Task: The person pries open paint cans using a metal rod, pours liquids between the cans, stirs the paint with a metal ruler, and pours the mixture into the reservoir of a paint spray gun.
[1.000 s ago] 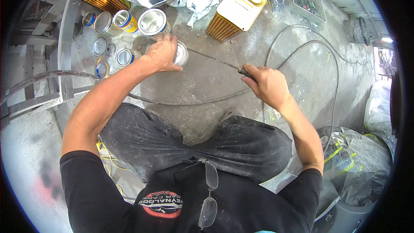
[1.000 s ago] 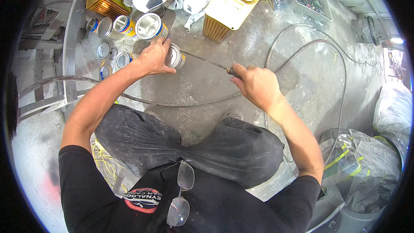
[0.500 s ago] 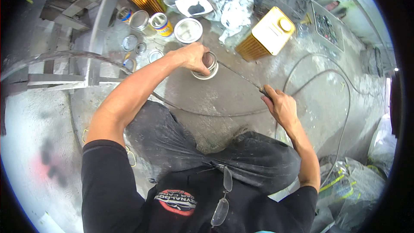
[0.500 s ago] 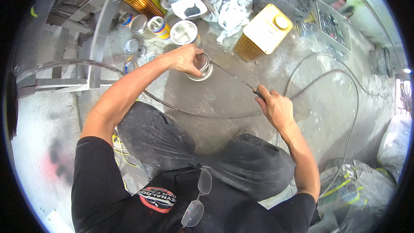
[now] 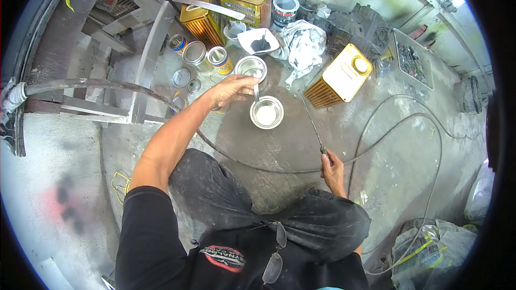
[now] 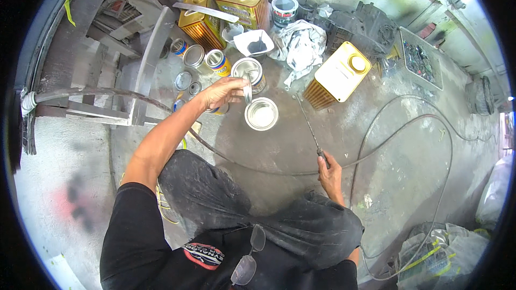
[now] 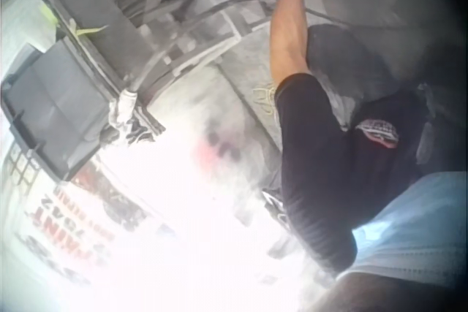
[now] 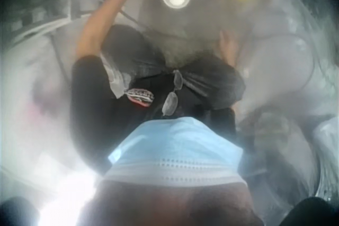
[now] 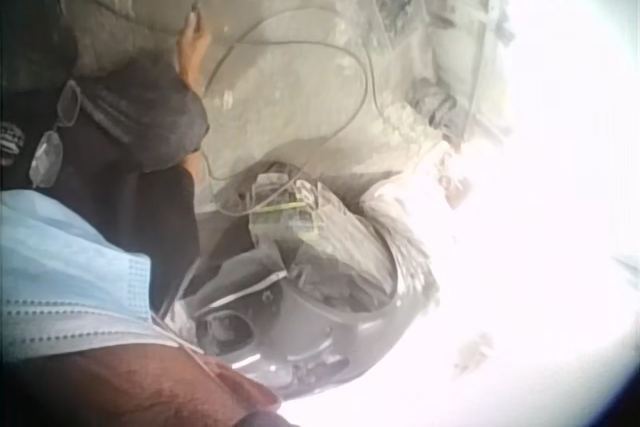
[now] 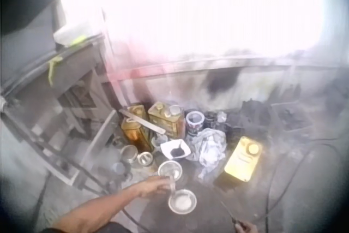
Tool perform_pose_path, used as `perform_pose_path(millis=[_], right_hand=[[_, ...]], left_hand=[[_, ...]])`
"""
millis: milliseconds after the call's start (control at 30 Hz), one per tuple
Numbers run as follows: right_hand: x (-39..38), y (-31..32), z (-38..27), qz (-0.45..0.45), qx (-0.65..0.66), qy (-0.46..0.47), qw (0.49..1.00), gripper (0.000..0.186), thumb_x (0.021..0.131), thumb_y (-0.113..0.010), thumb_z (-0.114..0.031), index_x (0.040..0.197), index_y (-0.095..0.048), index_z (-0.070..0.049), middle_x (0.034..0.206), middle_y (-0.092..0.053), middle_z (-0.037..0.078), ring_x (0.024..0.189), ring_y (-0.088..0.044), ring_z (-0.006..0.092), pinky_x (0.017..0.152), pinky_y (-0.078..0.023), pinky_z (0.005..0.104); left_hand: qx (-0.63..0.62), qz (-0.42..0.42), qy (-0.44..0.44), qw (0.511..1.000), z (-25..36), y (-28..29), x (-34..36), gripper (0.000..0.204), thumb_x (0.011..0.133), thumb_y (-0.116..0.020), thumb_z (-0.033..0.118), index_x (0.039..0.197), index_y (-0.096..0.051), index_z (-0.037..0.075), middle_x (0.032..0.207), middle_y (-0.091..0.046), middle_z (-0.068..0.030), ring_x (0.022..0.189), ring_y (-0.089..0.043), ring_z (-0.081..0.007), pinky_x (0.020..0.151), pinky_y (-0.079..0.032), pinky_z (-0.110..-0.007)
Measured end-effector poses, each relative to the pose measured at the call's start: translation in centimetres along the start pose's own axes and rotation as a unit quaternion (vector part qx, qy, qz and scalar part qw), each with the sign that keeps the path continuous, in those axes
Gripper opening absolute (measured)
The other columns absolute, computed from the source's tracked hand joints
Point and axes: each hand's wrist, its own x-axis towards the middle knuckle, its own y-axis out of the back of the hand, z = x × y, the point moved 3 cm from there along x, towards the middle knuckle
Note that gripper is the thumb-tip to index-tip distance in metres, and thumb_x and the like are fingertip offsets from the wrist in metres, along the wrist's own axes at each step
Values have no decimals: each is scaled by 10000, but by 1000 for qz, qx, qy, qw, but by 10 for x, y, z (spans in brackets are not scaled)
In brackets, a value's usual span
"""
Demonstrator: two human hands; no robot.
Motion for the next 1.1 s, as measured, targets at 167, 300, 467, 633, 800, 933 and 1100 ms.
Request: perform_pose_path(millis=[167, 300, 467, 633, 800, 933, 1100], right_hand=[[1, -9, 12, 22, 43, -20, 999, 412, 1035, -672, -295, 1325, -660, -4, 700, -553, -22, 548, -508, 68, 485, -408, 253], [1, -8, 10, 37, 19, 17, 999, 388, 1033, -677, -285, 1306, -674, -9, 709, -541, -29, 542, -486, 52, 489, -391, 247], [-4, 11, 28, 66, -79, 52, 993, 337, 1010, -692, -234, 1228, -700, 22, 863, -726, 94, 739, -663, 162, 675, -516, 323], [-11, 3, 5, 56, -153, 141, 977, 323, 977, -715, -202, 1220, -704, 11, 998, -763, 197, 891, -726, 233, 810, -545, 361], [-22, 18, 6, 83, -167, 129, 974, 330, 967, -729, -199, 1224, -704, 7, 972, -759, 201, 861, -728, 224, 780, -545, 345], [-26, 20, -9, 86, -183, 83, 976, 321, 969, -726, -190, 1220, -705, 9, 933, -756, 186, 821, -715, 197, 746, -541, 345], [-40, 32, -1, 120, -192, 99, 969, 306, 968, -719, -186, 1206, -709, 6, 880, -745, 181, 723, -679, 231, 680, -514, 362]], left_hand=[[-217, 136, -112, 960, 26, 17, -5, 870, 858, -717, 704, 1395, -510, 52, 1333, -568, -151, 1195, -591, -288, 1139, -382, -534], [-279, 363, -197, 867, 33, 98, -11, 1055, 825, -750, 716, 1465, -434, -61, 1455, -522, -205, 1278, -575, -348, 1114, -413, -522], [-219, 551, -173, 787, 24, 153, 1, 1040, 773, -878, 578, 1429, -473, -120, 1390, -595, -220, 1226, -626, -303, 1053, -489, -444], [-71, 715, -231, 656, 32, 227, 8, 1115, 749, -890, 579, 1404, -438, -203, 1345, -608, -268, 1247, -605, -341, 1107, -454, -413], [3, 741, -258, 620, 89, 190, 36, 1147, 792, -797, 654, 1449, -409, -203, 1466, -471, -397, 1394, -452, -485, 1192, -345, -510], [106, 749, -327, 567, 147, 164, 32, 1135, 752, -856, 594, 1460, -410, -173, 1468, -470, -376, 1384, -460, -476, 1195, -338, -511], [353, 589, -333, 646, 224, 136, 70, 1089, 695, -892, 590, 1472, -489, -57, 1421, -559, -300, 1352, -518, -433, 1153, -403, -492]])
